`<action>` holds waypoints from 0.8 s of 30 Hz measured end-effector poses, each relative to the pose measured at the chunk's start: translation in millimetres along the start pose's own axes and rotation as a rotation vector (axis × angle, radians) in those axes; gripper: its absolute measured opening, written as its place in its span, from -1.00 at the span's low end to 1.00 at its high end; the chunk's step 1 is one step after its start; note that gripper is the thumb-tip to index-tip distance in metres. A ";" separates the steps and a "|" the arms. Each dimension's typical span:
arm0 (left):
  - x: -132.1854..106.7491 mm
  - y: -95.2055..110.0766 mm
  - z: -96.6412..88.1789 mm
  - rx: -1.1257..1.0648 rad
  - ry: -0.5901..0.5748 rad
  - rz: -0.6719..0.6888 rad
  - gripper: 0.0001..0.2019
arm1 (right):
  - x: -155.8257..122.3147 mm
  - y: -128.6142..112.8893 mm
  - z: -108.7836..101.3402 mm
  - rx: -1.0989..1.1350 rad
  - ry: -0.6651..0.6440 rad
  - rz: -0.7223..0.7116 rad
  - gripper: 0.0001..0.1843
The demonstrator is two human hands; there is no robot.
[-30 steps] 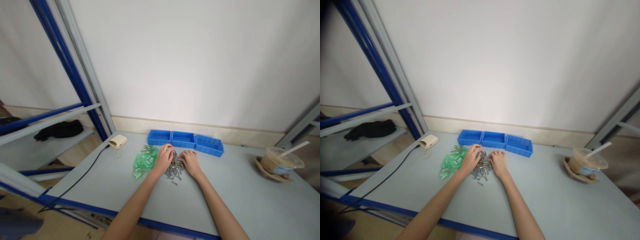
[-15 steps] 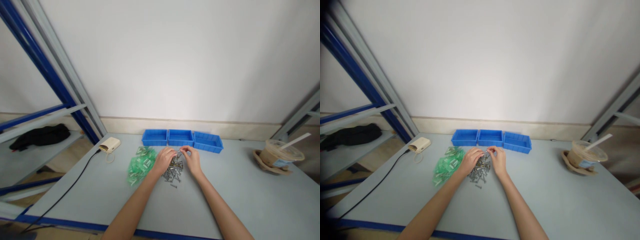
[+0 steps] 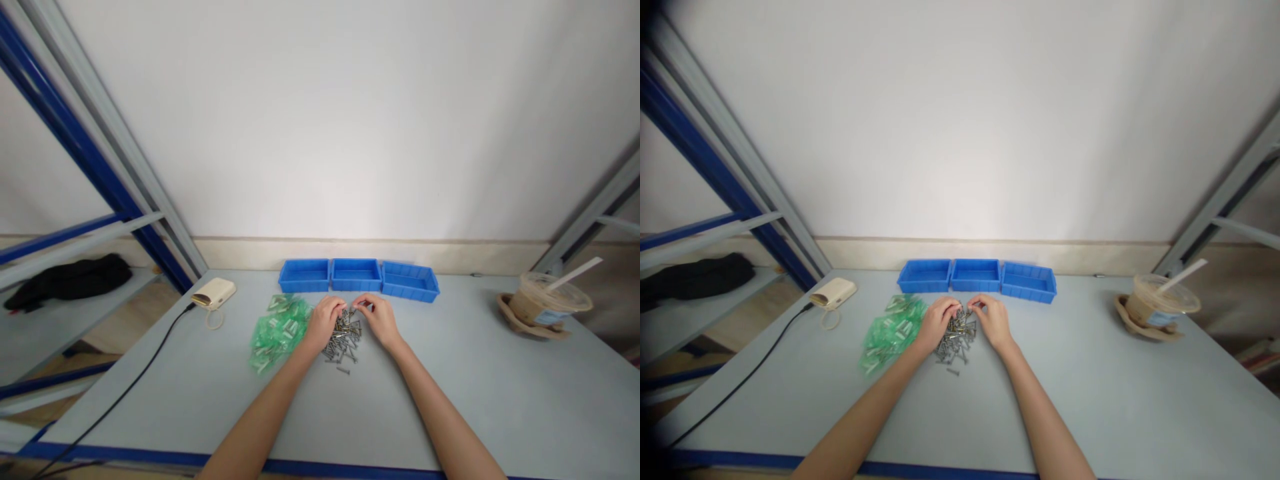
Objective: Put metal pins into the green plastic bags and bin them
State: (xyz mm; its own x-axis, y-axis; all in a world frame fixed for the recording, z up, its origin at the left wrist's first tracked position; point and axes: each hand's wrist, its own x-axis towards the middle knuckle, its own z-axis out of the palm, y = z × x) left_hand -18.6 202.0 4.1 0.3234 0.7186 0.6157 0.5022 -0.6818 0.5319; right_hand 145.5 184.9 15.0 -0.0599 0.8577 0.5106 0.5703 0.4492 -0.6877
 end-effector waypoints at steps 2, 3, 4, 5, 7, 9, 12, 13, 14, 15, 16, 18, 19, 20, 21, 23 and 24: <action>1.3 -0.7 -3.0 0.011 0.056 -0.015 -0.75 | -0.8 -1.2 -5.7 -0.114 0.046 -0.026 -0.81; 2.0 -0.1 -5.8 0.025 0.088 -0.018 -0.76 | -0.4 -0.6 -9.6 -0.196 0.111 -0.031 -0.80; 2.7 1.1 -9.1 0.041 0.105 -0.010 -0.77 | 0.5 1.2 -14.0 -0.287 0.202 -0.023 -0.78; 3.3 2.7 -12.5 0.060 0.102 0.008 -0.78 | 2.1 4.5 -18.4 -0.377 0.303 -0.001 -0.76; 3.5 6.0 -18.2 0.109 0.043 0.058 -0.80 | 7.2 15.2 -26.4 -0.523 0.469 0.064 -0.71; 2.3 7.9 -19.9 0.179 -0.045 0.091 -0.77 | 13.4 29.0 -31.5 -0.611 0.510 0.088 -0.66; -1.0 6.8 -15.3 0.281 -0.137 0.099 -0.78 | 21.1 46.9 -34.4 -0.663 0.407 0.038 -0.69; -2.0 5.9 -13.3 0.293 -0.163 0.102 -0.81 | 22.7 50.9 -35.1 -0.662 0.376 0.025 -0.70; -2.7 5.0 -11.7 0.296 -0.186 0.104 -0.86 | 23.8 54.0 -36.0 -0.658 0.355 0.017 -0.70; -3.3 4.3 -10.7 0.293 -0.205 0.103 -0.90 | 24.5 56.6 -37.5 -0.654 0.344 0.012 -0.70; -3.6 4.0 -10.4 0.287 -0.220 0.100 -0.92 | 25.1 58.7 -39.6 -0.650 0.331 0.004 -0.70; -3.5 4.7 -11.5 0.272 -0.237 0.102 -0.94 | 26.4 63.2 -45.6 -0.631 0.285 -0.030 -0.69; -3.2 5.6 -12.5 0.266 -0.236 0.104 -0.93 | 27.3 65.8 -49.3 -0.615 0.253 -0.051 -0.69; -2.8 6.6 -13.5 0.261 -0.228 0.105 -0.92 | 28.4 68.6 -53.3 -0.597 0.216 -0.072 -0.70; -2.3 7.6 -14.3 0.261 -0.210 0.102 -0.90 | 29.7 71.4 -57.3 -0.579 0.177 -0.094 -0.70; -1.1 8.2 -15.0 0.280 -0.143 0.079 -0.86 | 32.6 76.9 -64.7 -0.557 0.108 -0.132 -0.71; -0.5 7.2 -14.9 0.299 -0.094 0.061 -0.85 | 34.0 79.3 -67.7 -0.553 0.081 -0.148 -0.71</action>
State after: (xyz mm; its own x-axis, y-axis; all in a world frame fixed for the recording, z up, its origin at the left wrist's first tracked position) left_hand -27.0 194.7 16.3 0.4259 0.6969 0.5770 0.6889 -0.6632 0.2925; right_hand 244.2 232.8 12.7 -0.1212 0.7640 0.6338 0.9055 0.3467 -0.2448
